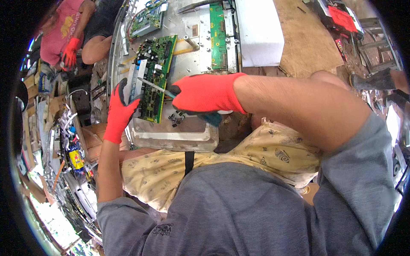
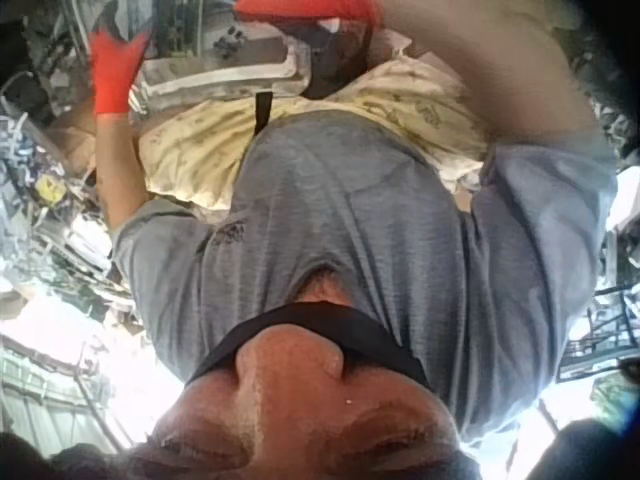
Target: The person uses a screwdriver to remove screws from a green circuit board placed on a white surface. They carefully unscrew multiple fasteners and place them into a small container while another person works on a similar board nearby.
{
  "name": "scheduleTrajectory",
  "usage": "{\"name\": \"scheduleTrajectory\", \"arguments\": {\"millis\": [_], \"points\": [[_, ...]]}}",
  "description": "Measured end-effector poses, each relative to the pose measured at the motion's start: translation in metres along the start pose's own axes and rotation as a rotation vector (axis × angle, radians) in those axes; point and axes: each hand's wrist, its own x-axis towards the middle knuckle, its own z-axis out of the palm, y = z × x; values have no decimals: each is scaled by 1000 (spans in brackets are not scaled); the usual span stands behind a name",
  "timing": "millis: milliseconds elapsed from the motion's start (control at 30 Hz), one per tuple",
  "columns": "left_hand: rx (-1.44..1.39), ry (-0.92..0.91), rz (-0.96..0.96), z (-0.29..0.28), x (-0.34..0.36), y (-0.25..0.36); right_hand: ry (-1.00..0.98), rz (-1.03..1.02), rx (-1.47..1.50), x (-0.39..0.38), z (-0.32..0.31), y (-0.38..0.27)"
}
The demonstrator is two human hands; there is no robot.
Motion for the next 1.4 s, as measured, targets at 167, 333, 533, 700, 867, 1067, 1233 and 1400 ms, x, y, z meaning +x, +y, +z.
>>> {"name": "scheduleTrajectory", "arguments": {"millis": [167, 333, 533, 700, 867, 1067, 1233, 1400], "points": [[-5, -10, -1, 27, 14, -8, 42, 48, -96, 28, -8, 13], [-88, -64, -28, 33, 15, -21, 100, 64, -148, 31, -4, 25], [-55, 4, -44, 46, 15, -6, 140, 3, -196, 41, -3, 30], [-19, 4, 0, 47, 18, -12, 162, -16, -172, 46, 2, 41], [-75, 57, -49, 54, 19, -14, 153, -26, -190, 52, 1, 41], [32, 75, -67, 55, 24, -4, 165, -9, -192, 55, 2, 43], [39, 77, -57, 53, 24, -6, 170, 4, -176, 52, 1, 39], [-4, 55, -43, 52, 24, -9, 199, -35, -192, 56, 3, 43]]}}
